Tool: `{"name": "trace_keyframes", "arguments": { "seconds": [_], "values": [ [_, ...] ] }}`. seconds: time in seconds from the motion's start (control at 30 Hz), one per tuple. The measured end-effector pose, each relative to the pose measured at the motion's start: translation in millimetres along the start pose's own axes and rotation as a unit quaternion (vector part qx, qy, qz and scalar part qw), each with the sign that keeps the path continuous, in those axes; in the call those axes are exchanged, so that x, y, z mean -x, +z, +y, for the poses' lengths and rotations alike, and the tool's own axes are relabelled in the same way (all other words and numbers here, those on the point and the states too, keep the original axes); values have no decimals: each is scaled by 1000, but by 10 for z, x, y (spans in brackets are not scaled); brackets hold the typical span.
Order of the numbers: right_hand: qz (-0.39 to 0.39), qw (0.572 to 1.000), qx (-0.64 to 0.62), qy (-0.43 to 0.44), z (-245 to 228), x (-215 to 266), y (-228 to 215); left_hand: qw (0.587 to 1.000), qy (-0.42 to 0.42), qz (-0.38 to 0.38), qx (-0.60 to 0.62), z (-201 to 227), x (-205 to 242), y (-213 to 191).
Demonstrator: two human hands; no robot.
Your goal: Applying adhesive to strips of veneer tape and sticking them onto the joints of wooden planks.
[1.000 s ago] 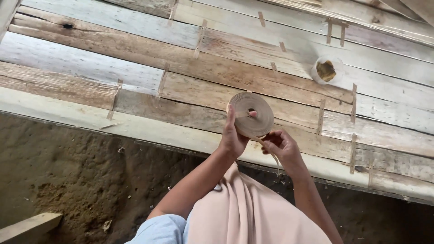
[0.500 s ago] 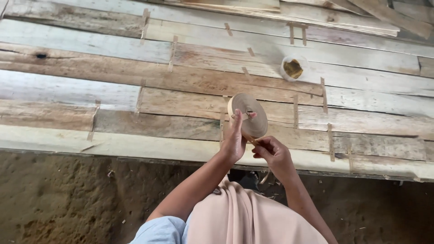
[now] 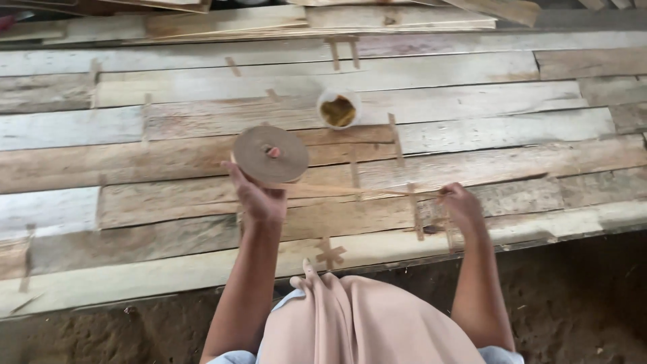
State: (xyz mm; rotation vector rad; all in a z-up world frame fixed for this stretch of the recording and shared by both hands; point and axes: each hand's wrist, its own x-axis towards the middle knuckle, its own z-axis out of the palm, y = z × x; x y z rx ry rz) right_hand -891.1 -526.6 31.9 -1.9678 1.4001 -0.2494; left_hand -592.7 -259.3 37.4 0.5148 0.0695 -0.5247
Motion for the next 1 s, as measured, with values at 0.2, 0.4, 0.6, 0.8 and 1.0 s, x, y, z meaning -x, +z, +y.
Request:
{"name": "trace_keyframes", "arguments": {
  "seconds": [0.2, 0.4, 0.6, 0.8, 1.0],
  "values": [
    [396, 877, 200, -183, 467, -1037, -241, 997, 59, 41, 9, -701, -154, 260],
    [-232, 865, -125, -427, -710, -417, 377, 997, 53, 35, -49, -1140, 313, 923],
    [-301, 847, -222, -377, -463, -602, 469, 994, 42, 63, -77, -1197, 339, 1059],
    [-324, 849, -182, -375, -616, -378, 362, 997, 38, 42, -55, -1400, 93, 900],
    [-275, 884, -121, -358, -255, -591, 26, 998, 3, 45, -53, -1420, 90, 1078]
  ]
}}
